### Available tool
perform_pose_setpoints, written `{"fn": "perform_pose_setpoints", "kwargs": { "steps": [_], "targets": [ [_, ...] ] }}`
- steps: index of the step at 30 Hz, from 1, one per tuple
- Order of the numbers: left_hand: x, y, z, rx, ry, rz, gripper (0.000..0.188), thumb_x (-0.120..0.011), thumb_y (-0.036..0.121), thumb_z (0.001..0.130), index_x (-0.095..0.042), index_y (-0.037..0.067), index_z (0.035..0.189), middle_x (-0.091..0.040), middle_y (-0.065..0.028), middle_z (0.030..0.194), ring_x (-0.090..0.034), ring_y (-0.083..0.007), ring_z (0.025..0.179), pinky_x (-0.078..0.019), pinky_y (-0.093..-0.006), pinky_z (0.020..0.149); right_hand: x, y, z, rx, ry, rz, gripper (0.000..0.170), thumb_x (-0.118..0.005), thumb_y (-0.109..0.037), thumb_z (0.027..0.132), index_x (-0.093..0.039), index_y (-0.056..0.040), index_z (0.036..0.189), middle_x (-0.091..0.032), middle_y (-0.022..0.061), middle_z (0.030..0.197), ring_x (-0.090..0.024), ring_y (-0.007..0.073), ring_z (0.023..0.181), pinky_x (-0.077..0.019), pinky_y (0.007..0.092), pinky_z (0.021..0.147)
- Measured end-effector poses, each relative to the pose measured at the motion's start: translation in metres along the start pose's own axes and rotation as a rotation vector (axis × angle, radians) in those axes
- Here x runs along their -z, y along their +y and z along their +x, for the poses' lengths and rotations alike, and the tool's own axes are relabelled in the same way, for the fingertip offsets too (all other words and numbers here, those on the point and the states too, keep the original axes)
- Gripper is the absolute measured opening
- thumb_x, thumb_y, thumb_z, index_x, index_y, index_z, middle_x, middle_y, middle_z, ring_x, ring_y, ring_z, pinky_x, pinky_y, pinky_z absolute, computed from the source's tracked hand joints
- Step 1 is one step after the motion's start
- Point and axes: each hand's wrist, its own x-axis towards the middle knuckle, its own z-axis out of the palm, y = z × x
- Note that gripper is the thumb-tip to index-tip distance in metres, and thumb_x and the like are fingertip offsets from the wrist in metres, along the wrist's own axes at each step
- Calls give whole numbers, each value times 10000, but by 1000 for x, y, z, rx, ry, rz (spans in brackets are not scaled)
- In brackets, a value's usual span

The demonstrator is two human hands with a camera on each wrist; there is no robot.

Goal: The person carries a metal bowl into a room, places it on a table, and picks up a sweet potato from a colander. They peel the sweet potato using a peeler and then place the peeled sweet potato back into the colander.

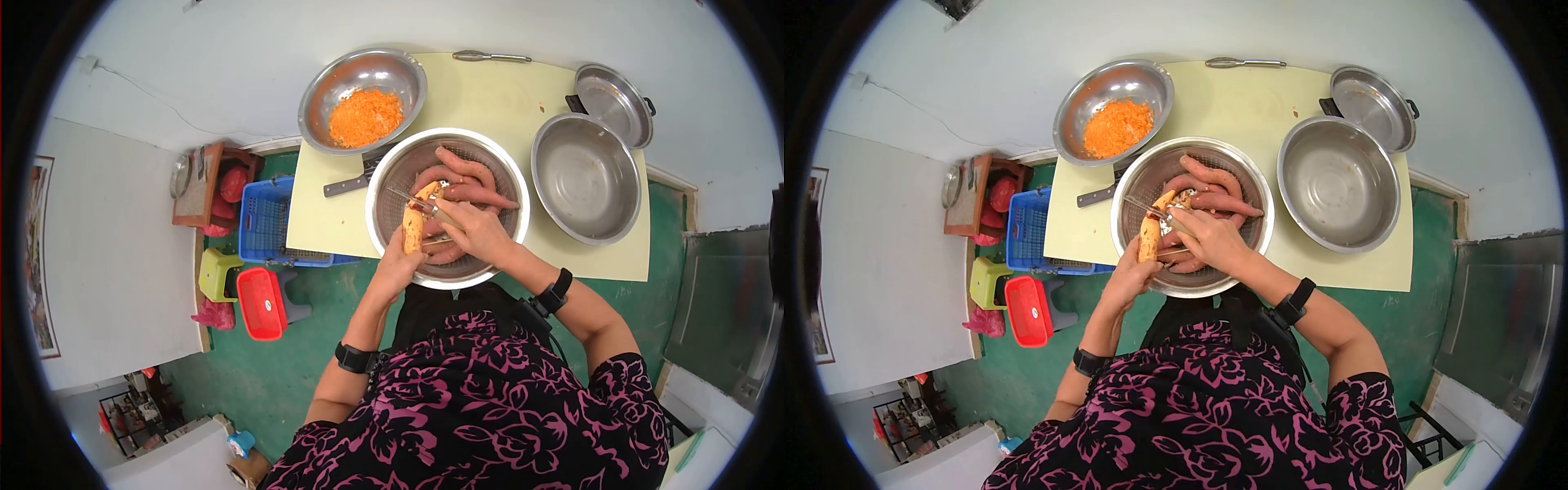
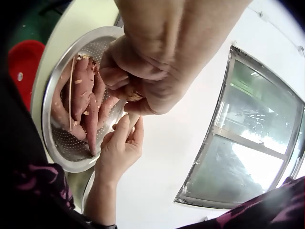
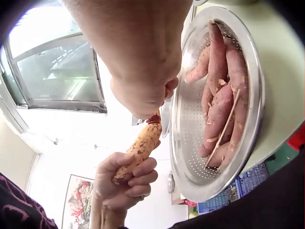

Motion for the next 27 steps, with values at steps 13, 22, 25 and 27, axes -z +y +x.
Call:
{"fn": "perform_pose_setpoints", "kwargs": {
  "steps": [13,22,25,27],
  "targets": [
    [-3,-3,0,23,-37,-10,597,-496,42,707,-344,56,1284,-454,0,774,-355,-56,560,-245,-188,458,-7,5,-9,83,44,123,407,-576,-140,795,-490,-52,1183,-589,167,967,-599,336,823,-495,403,702],
    [8,-34,22,-163,-48,107,680,-486,15,696,-252,6,1334,-524,-161,1145,-525,-251,1073,-402,-305,896,-6,-8,-10,-78,-173,-27,384,-570,-130,811,-505,-5,1168,-592,161,998,-600,337,843,-499,375,730],
    [11,-32,19,-127,137,584,711,-527,126,707,-236,76,1354,-552,-217,1111,-553,-339,1029,-421,-362,877,-13,6,-8,-46,-36,273,363,-563,-124,812,-520,-1,1151,-582,171,1058,-597,335,878,-491,364,765],
    [13,-21,14,-99,168,673,739,-541,177,705,-217,113,1366,-554,-241,1095,-546,-382,1011,-429,-397,857,-7,6,-3,-48,-60,315,356,-560,-119,811,-527,1,1145,-577,186,1071,-594,334,896,-483,362,779]
  ]
}}
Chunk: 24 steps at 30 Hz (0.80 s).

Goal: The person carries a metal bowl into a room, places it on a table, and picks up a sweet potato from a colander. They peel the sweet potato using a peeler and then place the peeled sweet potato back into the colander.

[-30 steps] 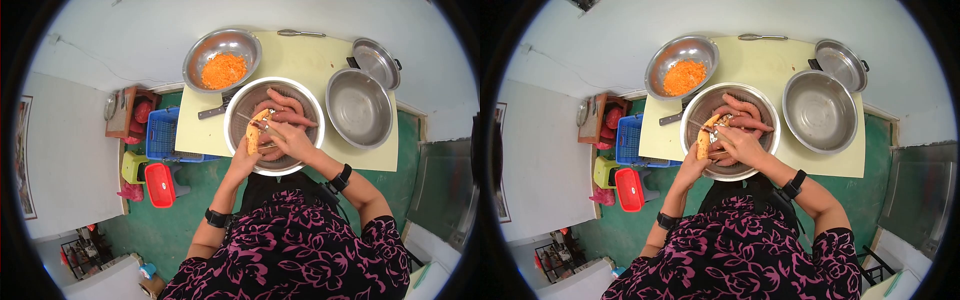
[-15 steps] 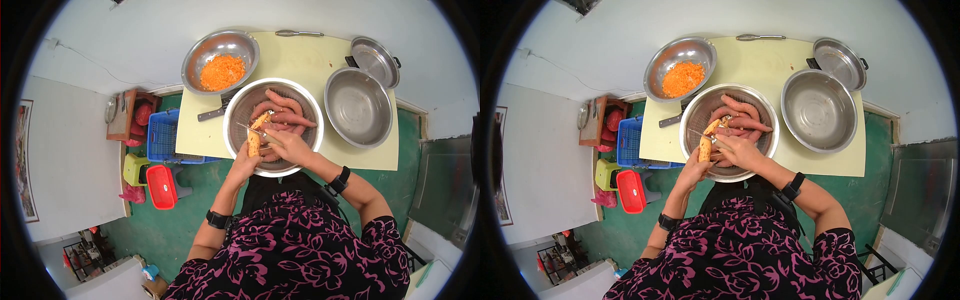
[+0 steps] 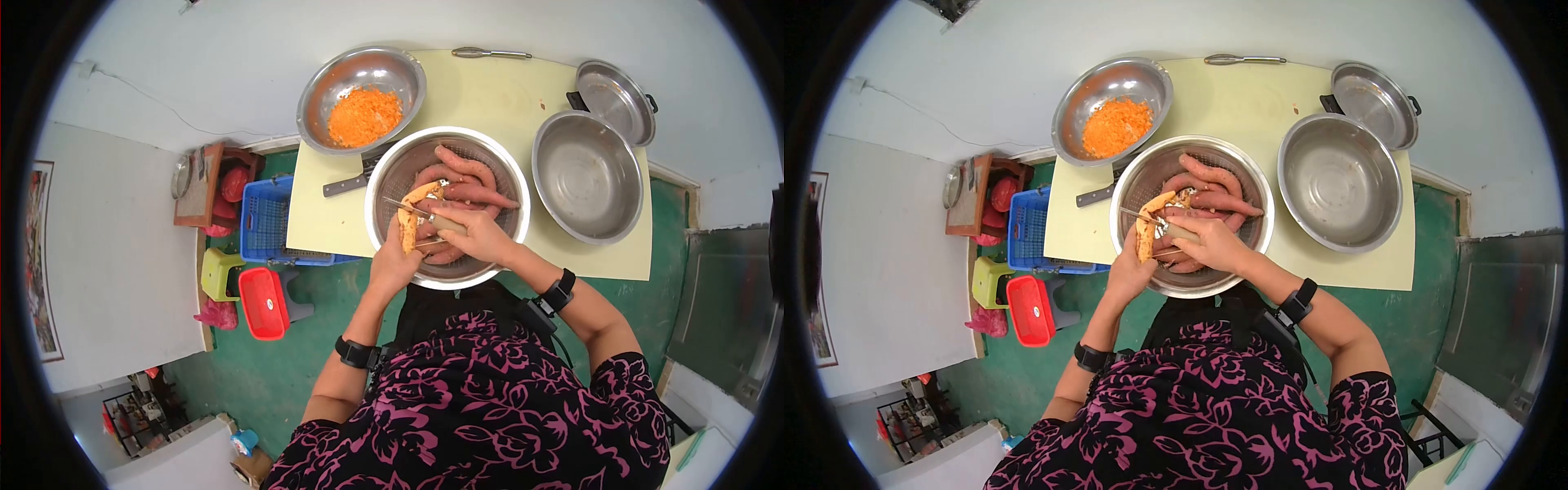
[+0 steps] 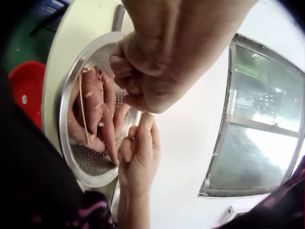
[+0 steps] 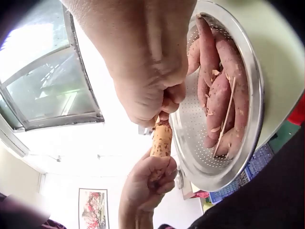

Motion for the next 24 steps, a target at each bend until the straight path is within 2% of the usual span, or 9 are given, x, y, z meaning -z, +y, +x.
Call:
{"fn": "perform_pose_setpoints", "kwargs": {
  "steps": [4,8,10,13,16,19,24],
  "targets": [
    [3,4,4,26,8,57,766,-554,203,708,-194,126,1380,-564,-253,1075,-548,-407,986,-443,-423,823,11,-8,13,-108,21,-17,360,-562,-123,811,-528,1,1147,-582,207,1040,-591,337,900,-476,369,780],
    [2,6,3,8,14,107,778,-561,204,706,-185,126,1383,-575,-258,1040,-560,-408,958,-448,-429,805,6,3,8,-99,-41,-65,363,-569,-136,808,-532,-11,1147,-590,210,1012,-591,338,898,-474,370,771],
    [4,6,3,31,-1,132,781,-565,205,704,-187,124,1383,-582,-258,1021,-570,-406,935,-450,-433,796,1,6,5,-84,-26,-62,365,-571,-139,806,-534,-18,1149,-595,203,1001,-591,337,896,-474,372,770],
    [5,9,2,109,-11,252,781,-565,201,703,-190,116,1383,-597,-254,976,-586,-399,897,-455,-437,777,-2,15,2,80,-67,29,366,-570,-133,802,-533,-25,1150,-599,204,974,-590,339,893,-472,378,771],
    [1,5,2,27,60,235,776,-568,198,702,-202,99,1379,-609,-254,918,-599,-399,848,-462,-445,749,11,-6,9,-115,-23,41,354,-566,-133,804,-537,-27,1140,-603,205,952,-591,343,879,-473,384,761],
    [0,8,0,73,43,311,770,-565,196,705,-205,66,1373,-610,-259,892,-602,-399,831,-466,-447,737,12,-5,16,-119,21,-81,357,-569,-141,797,-537,-33,1136,-607,202,943,-594,344,861,-474,389,740],
    [-4,8,1,82,40,343,740,-560,196,706,-238,22,1350,-604,-268,910,-599,-400,847,-466,-445,740,2,-2,7,-112,-29,-185,371,-575,-158,783,-533,-36,1131,-605,199,945,-594,342,849,-473,396,722]
  ]
}}
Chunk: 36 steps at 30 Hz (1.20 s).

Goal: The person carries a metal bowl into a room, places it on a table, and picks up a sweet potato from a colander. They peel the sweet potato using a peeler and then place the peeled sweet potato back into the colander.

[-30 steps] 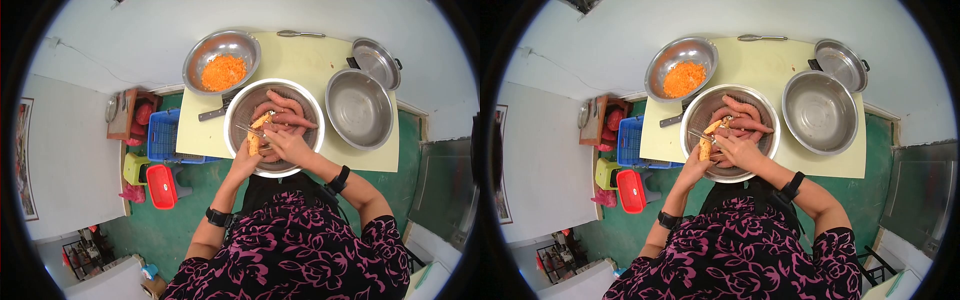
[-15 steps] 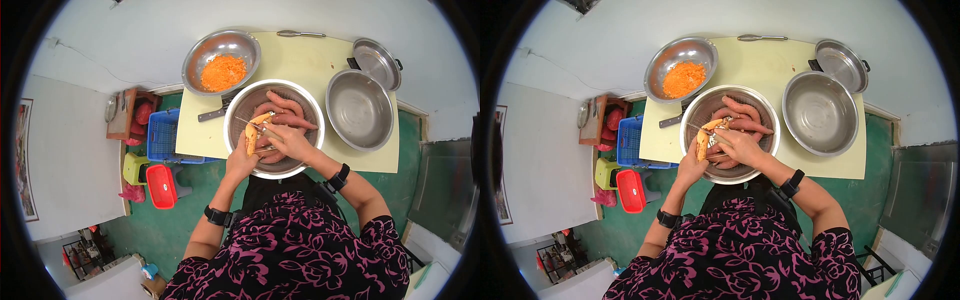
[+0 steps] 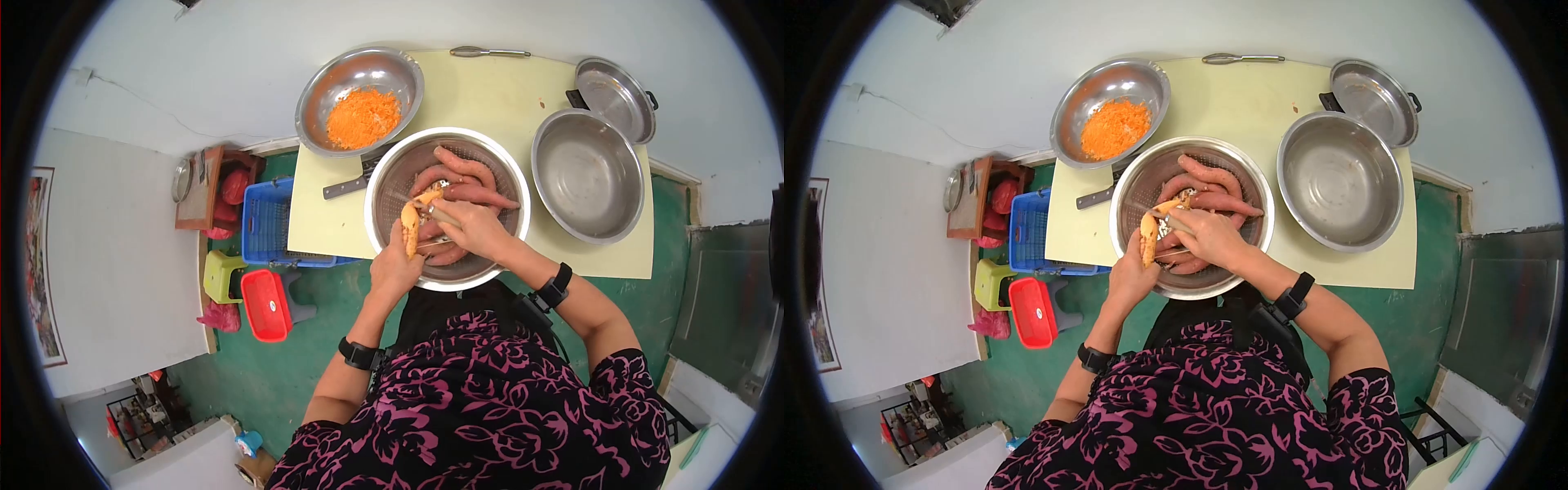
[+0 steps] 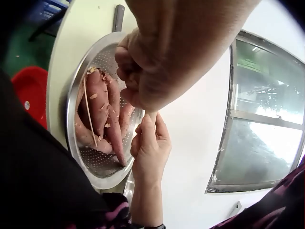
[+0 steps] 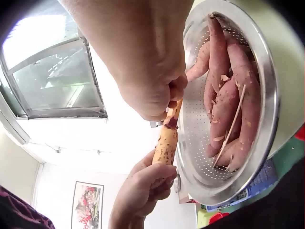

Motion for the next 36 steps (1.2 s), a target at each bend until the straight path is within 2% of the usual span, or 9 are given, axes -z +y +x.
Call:
{"fn": "perform_pose_setpoints", "kwargs": {
  "steps": [4,7,10,11,17,23,26,29,36],
  "targets": [
    [-3,3,1,50,-7,-80,685,-546,162,680,-318,22,1310,-575,-296,986,-569,-418,931,-447,-434,812,-9,4,-4,18,18,52,373,-571,-167,789,-528,-30,1134,-602,199,970,-592,335,881,-472,393,742],
    [-20,-24,13,-127,172,-148,595,-555,133,696,-374,8,1248,-611,-205,854,-616,-321,719,-487,-363,625,-9,6,-7,-55,-98,294,376,-564,-168,801,-523,-30,1147,-604,185,995,-590,327,907,-469,386,764],
    [4,-20,16,108,-309,-916,474,-552,101,726,-423,23,1175,-527,-54,697,-482,-123,502,-370,-232,419,8,-5,-1,-71,82,125,374,-559,-173,810,-521,-38,1157,-605,176,1013,-589,322,918,-464,381,788],
    [11,-13,8,139,-354,-1036,389,-533,72,753,-445,46,1130,-409,29,647,-306,-14,468,-211,-162,372,8,-2,-1,-14,94,57,372,-559,-174,811,-523,-61,1163,-610,163,990,-601,316,885,-478,377,750],
    [14,-15,2,178,-511,-1351,373,-522,55,765,-432,42,1128,-415,20,639,-332,-30,462,-229,-170,376,13,-6,-4,14,43,-27,375,-565,-189,808,-529,-120,1175,-621,139,921,-622,292,805,-500,366,656],
    [18,-8,-6,148,-423,-1088,427,-526,54,748,-415,40,1159,-415,23,657,-330,-34,461,-227,-175,374,-1,11,-9,168,89,-84,386,-575,-198,802,-527,-115,1176,-622,137,932,-622,303,803,-504,373,668],
    [11,-4,-5,166,-404,-1017,466,-526,46,741,-400,39,1190,-408,30,652,-327,-32,455,-229,-179,373,-2,6,-17,50,-94,-97,382,-573,-188,807,-533,-85,1173,-615,149,988,-610,300,887,-497,361,729],
    [14,0,-8,85,-377,-1058,485,-525,45,746,-390,40,1212,-404,33,650,-325,-33,453,-232,-182,372,11,-1,-9,-33,-24,257,364,-573,-174,810,-548,-60,1156,-607,164,1026,-583,291,976,-474,351,801],
    [16,-7,-8,128,-457,-1182,487,-534,44,749,-388,53,1214,-417,19,654,-318,-37,457,-239,-172,377,31,9,2,20,114,114,361,-607,-149,780,-570,-51,1126,-617,132,983,-594,246,940,-455,328,837]
  ]
}}
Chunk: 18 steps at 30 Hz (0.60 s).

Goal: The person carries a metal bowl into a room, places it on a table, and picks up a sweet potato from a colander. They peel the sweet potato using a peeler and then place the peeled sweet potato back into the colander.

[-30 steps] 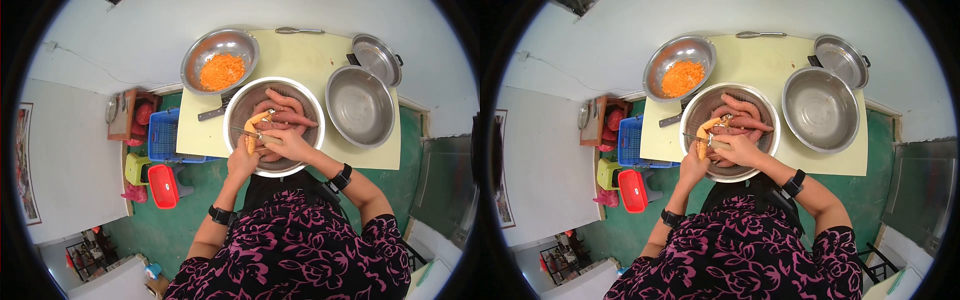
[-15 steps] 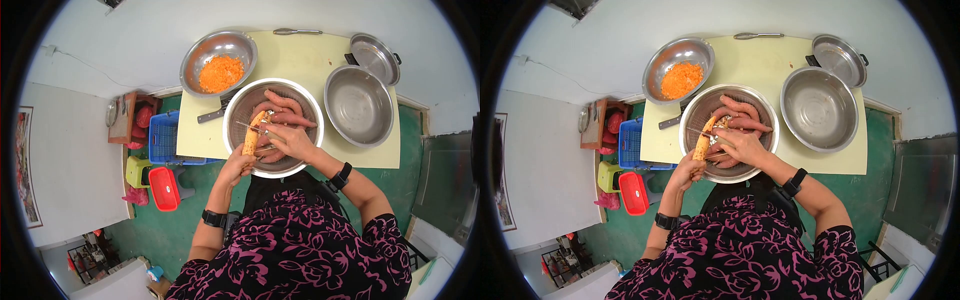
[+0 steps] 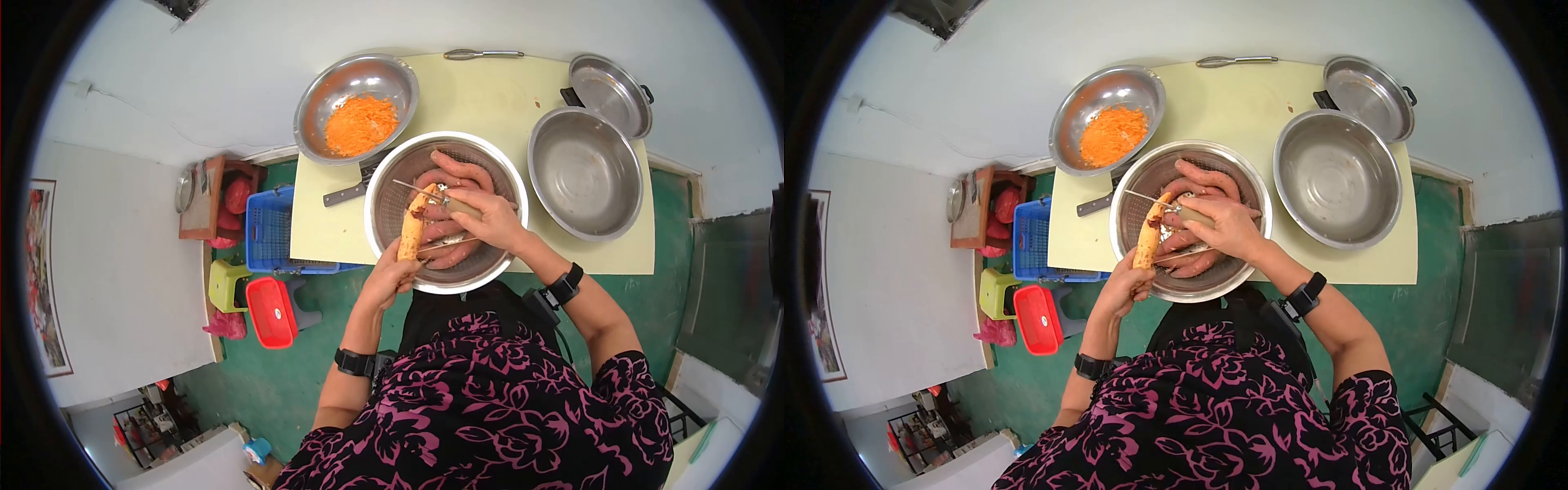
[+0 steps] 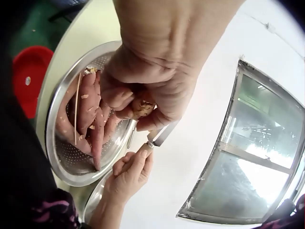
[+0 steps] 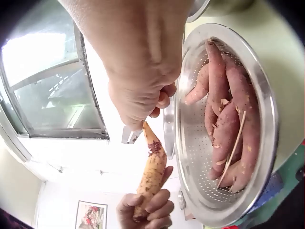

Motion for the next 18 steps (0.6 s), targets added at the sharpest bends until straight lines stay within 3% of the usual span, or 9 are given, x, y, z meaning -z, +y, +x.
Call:
{"fn": "perform_pose_setpoints", "kwargs": {
  "steps": [3,6,9,12,18],
  "targets": [
    [5,1,0,29,-60,-95,473,-531,55,760,-389,58,1210,-417,8,651,-316,-39,462,-241,-165,380,2,-8,2,226,16,-289,360,-633,-162,757,-580,-78,1104,-609,85,823,-608,242,777,-488,337,701],
    [7,0,-1,41,-82,-133,447,-523,76,773,-393,59,1200,-416,-3,652,-311,-41,467,-240,-161,382,-10,-4,-6,217,68,-340,362,-645,-183,748,-580,-105,1095,-561,57,718,-578,230,622,-472,334,550],
    [9,-3,0,46,-98,-127,422,-514,94,783,-398,57,1187,-416,-7,653,-307,-42,471,-234,-160,382,-17,-4,-11,277,102,-461,366,-643,-186,751,-577,-114,1104,-554,47,711,-572,207,578,-458,302,494],
    [4,-2,3,39,-115,-141,403,-510,103,788,-401,58,1174,-414,-6,653,-305,-41,474,-228,-161,382,-18,-10,-17,198,37,-569,357,-619,-204,772,-566,-128,1117,-568,38,757,-592,159,648,-480,298,498],
    [1,1,4,63,-100,-163,394,-506,120,788,-400,62,1163,-408,-9,647,-303,-47,473,-226,-162,377,-24,-1,-14,288,116,-233,329,-621,-177,776,-573,-86,1089,-611,66,824,-616,224,727,-498,321,601]
  ]
}}
